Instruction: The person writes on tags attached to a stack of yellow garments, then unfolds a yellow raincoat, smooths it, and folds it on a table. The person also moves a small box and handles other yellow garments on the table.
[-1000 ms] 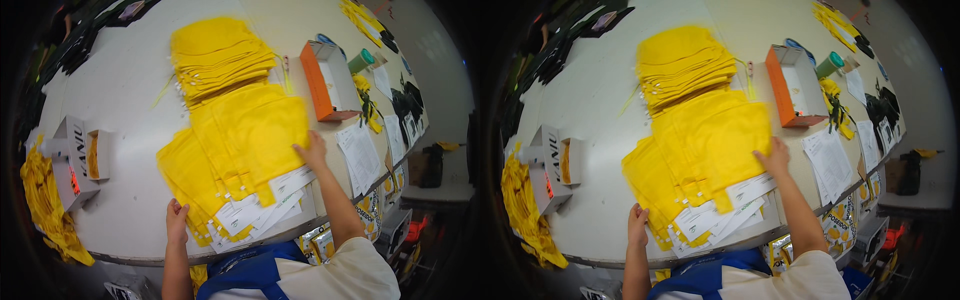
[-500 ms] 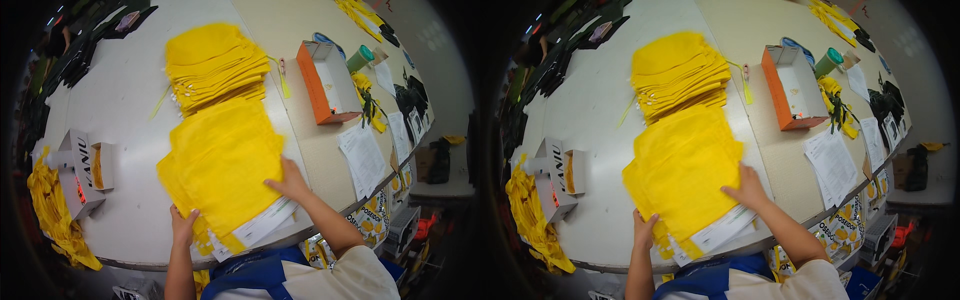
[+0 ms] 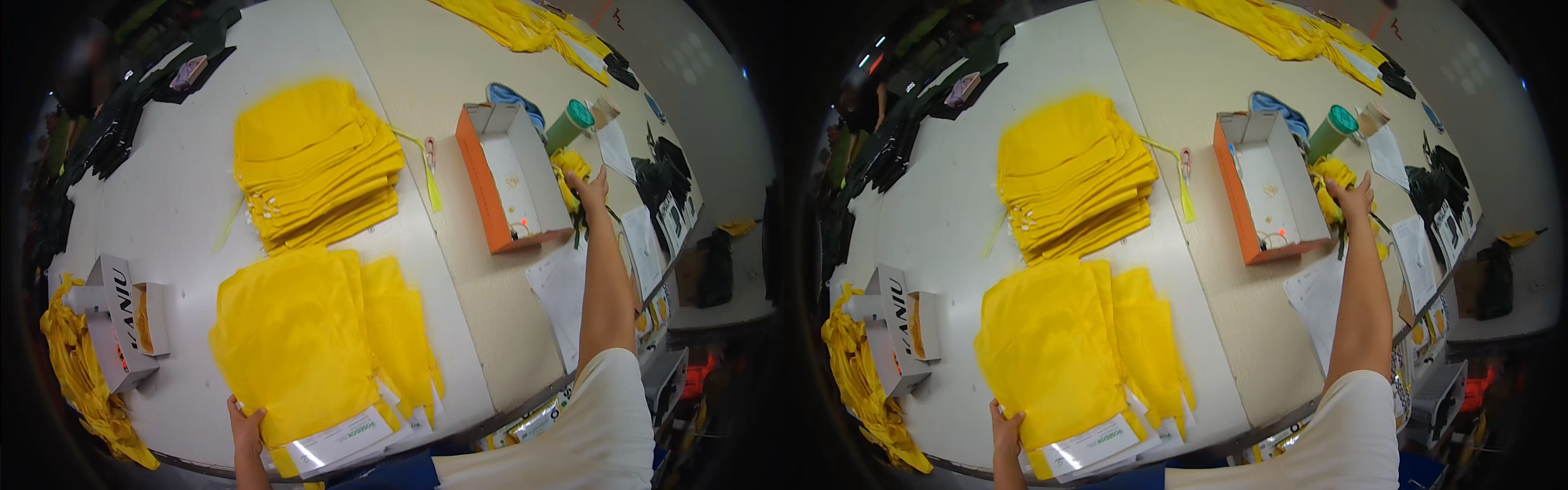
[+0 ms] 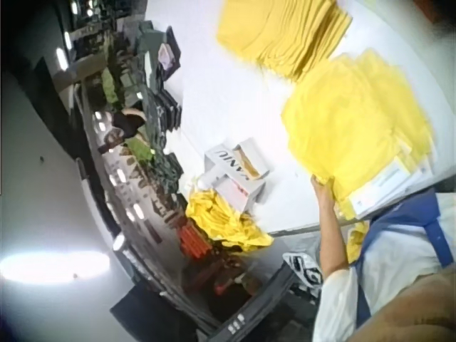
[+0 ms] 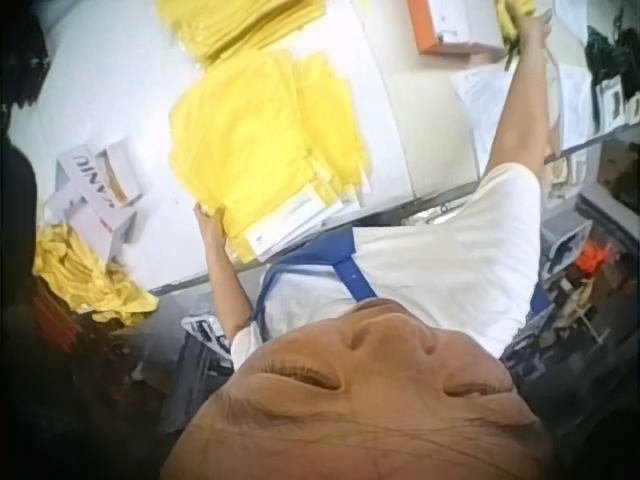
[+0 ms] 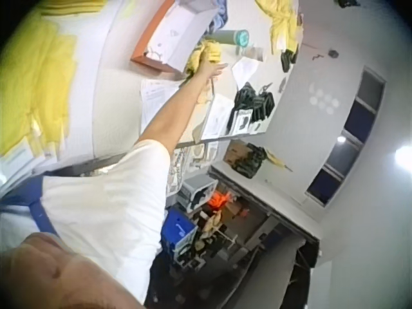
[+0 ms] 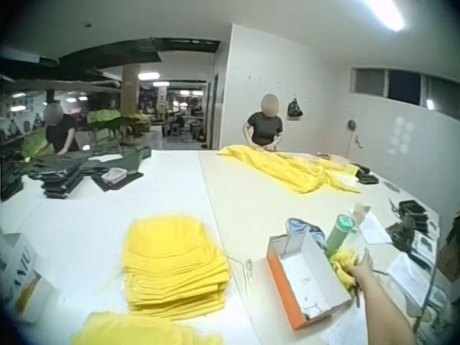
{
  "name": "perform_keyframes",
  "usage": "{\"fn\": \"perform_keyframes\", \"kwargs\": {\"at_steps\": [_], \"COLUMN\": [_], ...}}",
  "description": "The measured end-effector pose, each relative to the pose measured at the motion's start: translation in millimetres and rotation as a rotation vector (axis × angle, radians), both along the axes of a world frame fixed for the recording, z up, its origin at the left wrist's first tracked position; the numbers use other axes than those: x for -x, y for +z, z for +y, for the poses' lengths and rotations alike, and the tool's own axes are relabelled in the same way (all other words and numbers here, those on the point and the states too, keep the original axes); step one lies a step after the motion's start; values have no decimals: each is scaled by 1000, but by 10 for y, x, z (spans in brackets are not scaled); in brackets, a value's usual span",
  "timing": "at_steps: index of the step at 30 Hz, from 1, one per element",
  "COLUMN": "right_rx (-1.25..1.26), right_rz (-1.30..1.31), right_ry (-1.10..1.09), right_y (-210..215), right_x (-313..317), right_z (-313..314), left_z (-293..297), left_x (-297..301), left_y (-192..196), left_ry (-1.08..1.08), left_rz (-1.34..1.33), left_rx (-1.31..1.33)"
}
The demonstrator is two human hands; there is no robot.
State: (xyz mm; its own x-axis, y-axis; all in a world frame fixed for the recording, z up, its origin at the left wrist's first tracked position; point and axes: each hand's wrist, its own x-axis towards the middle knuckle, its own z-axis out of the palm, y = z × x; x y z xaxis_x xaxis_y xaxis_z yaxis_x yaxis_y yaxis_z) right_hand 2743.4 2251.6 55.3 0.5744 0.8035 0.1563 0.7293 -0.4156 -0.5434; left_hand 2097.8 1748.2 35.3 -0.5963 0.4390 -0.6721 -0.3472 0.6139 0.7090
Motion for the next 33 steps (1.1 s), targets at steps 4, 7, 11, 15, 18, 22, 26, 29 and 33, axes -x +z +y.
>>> {"fn": "perform_keyframes", "kwargs": {"at_steps": [4, 7, 11, 15, 18, 22, 26, 29, 33], "right_rx": [111, 199, -53, -220, 66, -312, -314, -411, 144], "right_rz": [44, -33, -56, 252, -335, -162, 116, 204, 306], "right_ry": [43, 56, 88, 171, -103, 290, 560, 570, 792], "right_y": [-524, -595, -345, 79, 510, 833, 1329, 1668, 911], "right_x": [-35, -147, -254, -793, -511, 538, 1121, 1742, 2764], "right_z": [197, 238, 139, -3, -237, -763, -710, -777, -1945], "left_z": [16, 45, 8, 41, -28, -60, -149, -138, -282], "left_x": [62, 58, 18, 25, 49, 65, 195, 184, 250], "left_y": [-19, -36, 30, -38, -68, 1, -178, -124, -246], "left_ry": [-10, -6, 22, -17, -54, -32, -95, -107, -137], "left_rz": [-5, 2, 16, -13, -19, -34, -39, -45, -26], "left_rx": [81, 82, 94, 68, 17, -8, -109, -150, -212]}}
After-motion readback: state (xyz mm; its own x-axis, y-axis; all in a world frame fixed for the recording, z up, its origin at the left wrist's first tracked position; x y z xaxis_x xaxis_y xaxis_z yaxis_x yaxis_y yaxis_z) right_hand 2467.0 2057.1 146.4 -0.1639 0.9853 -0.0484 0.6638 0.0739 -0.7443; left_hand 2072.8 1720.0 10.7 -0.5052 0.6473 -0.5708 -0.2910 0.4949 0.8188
